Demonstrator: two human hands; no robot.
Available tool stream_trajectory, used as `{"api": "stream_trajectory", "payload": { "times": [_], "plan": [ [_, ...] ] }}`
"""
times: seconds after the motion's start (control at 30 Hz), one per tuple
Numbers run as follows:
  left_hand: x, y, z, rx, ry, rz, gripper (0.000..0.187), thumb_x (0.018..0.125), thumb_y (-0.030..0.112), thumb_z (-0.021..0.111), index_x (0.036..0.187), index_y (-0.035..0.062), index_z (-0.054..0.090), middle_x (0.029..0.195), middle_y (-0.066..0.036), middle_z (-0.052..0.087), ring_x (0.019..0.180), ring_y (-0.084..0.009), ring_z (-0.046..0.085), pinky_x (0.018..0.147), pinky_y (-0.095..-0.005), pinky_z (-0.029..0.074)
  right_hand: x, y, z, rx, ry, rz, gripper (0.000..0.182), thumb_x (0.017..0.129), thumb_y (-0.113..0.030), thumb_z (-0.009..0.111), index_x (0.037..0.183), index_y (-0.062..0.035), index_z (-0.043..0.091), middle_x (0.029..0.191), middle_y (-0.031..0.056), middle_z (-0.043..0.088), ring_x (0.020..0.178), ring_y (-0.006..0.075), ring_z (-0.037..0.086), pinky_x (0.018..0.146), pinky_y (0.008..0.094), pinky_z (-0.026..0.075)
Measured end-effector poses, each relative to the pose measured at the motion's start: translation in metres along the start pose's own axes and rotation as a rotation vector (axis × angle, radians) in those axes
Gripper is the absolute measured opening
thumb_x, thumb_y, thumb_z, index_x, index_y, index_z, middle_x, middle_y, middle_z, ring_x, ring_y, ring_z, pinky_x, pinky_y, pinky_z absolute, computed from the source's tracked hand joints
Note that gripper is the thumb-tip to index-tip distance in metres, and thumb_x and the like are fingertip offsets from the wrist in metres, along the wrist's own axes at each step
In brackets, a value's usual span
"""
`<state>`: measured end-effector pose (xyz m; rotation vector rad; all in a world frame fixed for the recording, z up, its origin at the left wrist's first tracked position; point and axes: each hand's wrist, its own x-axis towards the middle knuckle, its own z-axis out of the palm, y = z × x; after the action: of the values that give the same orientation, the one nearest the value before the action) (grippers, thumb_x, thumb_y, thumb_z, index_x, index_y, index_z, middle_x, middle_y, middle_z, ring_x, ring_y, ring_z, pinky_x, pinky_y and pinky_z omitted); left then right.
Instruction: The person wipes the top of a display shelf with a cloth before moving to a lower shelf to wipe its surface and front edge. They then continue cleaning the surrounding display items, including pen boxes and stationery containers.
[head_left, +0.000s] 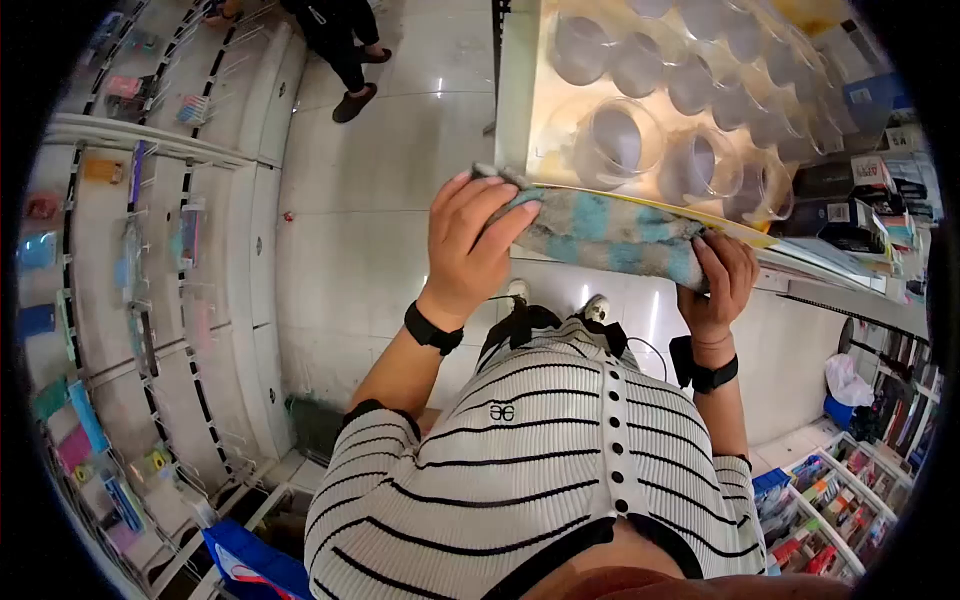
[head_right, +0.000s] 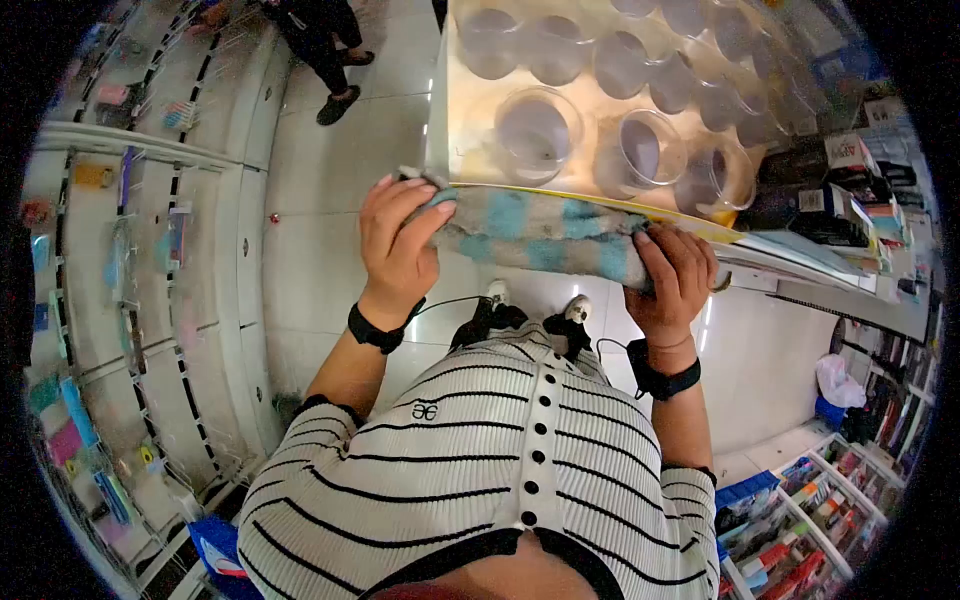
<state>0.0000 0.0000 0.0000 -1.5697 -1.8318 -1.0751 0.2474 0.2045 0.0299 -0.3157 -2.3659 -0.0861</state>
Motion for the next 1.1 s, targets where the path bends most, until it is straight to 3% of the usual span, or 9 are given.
{"api": "stream_trajectory", "payload": {
  "times": [0.07, 0.17, 0.33, 0.43, 0.6, 0.67, 0.73, 1.1],
  "plan": [
    [0.004, 0.004, 0.001, -0.139, -0.011, -0.046, 0.043, 0.071, 0.000, 0.063, 0.113, 0.0097, 0.063, 0.118, -0.012, 0.058, 0.109, -0.0332, 0.059, 0.104, -0.0539, 0.042, -0.001, 0.000, 0.001, 0.022, 0.023, 0.022, 0.036, 0.077, -0.026, 0.075, 0.106, -0.0074, 0.068, 0.106, 0.0114, 0.068, 0.099, 0.0306, 0.063, 0.096, 0.0424, 0.045],
    [0.004, 0.003, 0.002, -0.249, -0.008, -0.127, 0.045, 0.069, 0.000, 0.064, 0.113, 0.0077, 0.062, 0.118, -0.012, 0.058, 0.109, -0.0322, 0.059, 0.103, -0.0534, 0.043, 0.007, -0.004, 0.006, 0.101, 0.050, 0.064, 0.035, 0.076, -0.025, 0.075, 0.105, -0.0070, 0.068, 0.104, 0.0117, 0.068, 0.097, 0.0314, 0.063, 0.092, 0.0431, 0.047],
    [0.010, 0.006, -0.003, -0.262, -0.064, -0.175, 0.051, 0.064, 0.007, 0.071, 0.115, 0.0113, 0.062, 0.118, -0.011, 0.058, 0.109, -0.0297, 0.059, 0.108, -0.0529, 0.037, 0.016, -0.007, 0.007, 0.147, 0.064, 0.089, 0.030, 0.079, -0.022, 0.071, 0.102, -0.0018, 0.067, 0.094, 0.0154, 0.067, 0.087, 0.0334, 0.064, 0.087, 0.0413, 0.048],
    [0.009, 0.001, 0.000, -0.226, -0.078, -0.155, 0.051, 0.064, 0.006, 0.071, 0.115, 0.0119, 0.062, 0.117, -0.010, 0.058, 0.108, -0.0287, 0.059, 0.109, -0.0525, 0.035, 0.010, -0.002, 0.008, 0.146, 0.020, 0.107, 0.034, 0.083, -0.023, 0.069, 0.107, 0.0013, 0.064, 0.100, 0.0179, 0.067, 0.094, 0.0371, 0.063, 0.091, 0.0442, 0.048],
    [0.009, -0.001, 0.002, -0.211, -0.080, -0.166, 0.049, 0.066, 0.001, 0.062, 0.114, 0.0128, 0.062, 0.115, -0.009, 0.058, 0.105, -0.0273, 0.059, 0.113, -0.0519, 0.029, 0.011, -0.006, 0.010, 0.146, 0.025, 0.140, 0.034, 0.078, -0.016, 0.067, 0.107, 0.0013, 0.064, 0.099, 0.0186, 0.066, 0.092, 0.0372, 0.063, 0.091, 0.0450, 0.047],
    [0.005, -0.003, 0.006, -0.201, -0.080, -0.159, 0.049, 0.066, -0.001, 0.058, 0.113, 0.0130, 0.062, 0.114, -0.009, 0.058, 0.105, -0.0271, 0.059, 0.114, -0.0515, 0.028, 0.010, -0.006, 0.014, 0.168, 0.104, 0.116, 0.031, 0.083, -0.026, 0.068, 0.103, -0.0016, 0.066, 0.093, 0.0149, 0.067, 0.085, 0.0329, 0.063, 0.087, 0.0436, 0.047],
    [0.002, -0.006, 0.011, -0.164, -0.035, -0.102, 0.052, 0.065, -0.004, 0.054, 0.114, 0.0131, 0.059, 0.111, -0.009, 0.056, 0.104, -0.0274, 0.059, 0.115, -0.0509, 0.026, 0.006, -0.005, 0.017, 0.173, 0.107, 0.123, 0.032, 0.083, -0.027, 0.068, 0.103, -0.0018, 0.067, 0.093, 0.0148, 0.066, 0.085, 0.0327, 0.063, 0.087, 0.0440, 0.047],
    [-0.005, -0.006, 0.020, -0.194, 0.012, -0.105, 0.058, 0.062, -0.008, 0.054, 0.115, 0.0158, 0.056, 0.112, -0.008, 0.052, 0.106, -0.0276, 0.056, 0.111, -0.0523, 0.028, -0.002, -0.002, 0.024, 0.169, 0.170, 0.120, 0.033, 0.083, -0.031, 0.066, 0.102, -0.0048, 0.066, 0.095, 0.0128, 0.067, 0.087, 0.0309, 0.064, 0.088, 0.0448, 0.046]
  ]
}}
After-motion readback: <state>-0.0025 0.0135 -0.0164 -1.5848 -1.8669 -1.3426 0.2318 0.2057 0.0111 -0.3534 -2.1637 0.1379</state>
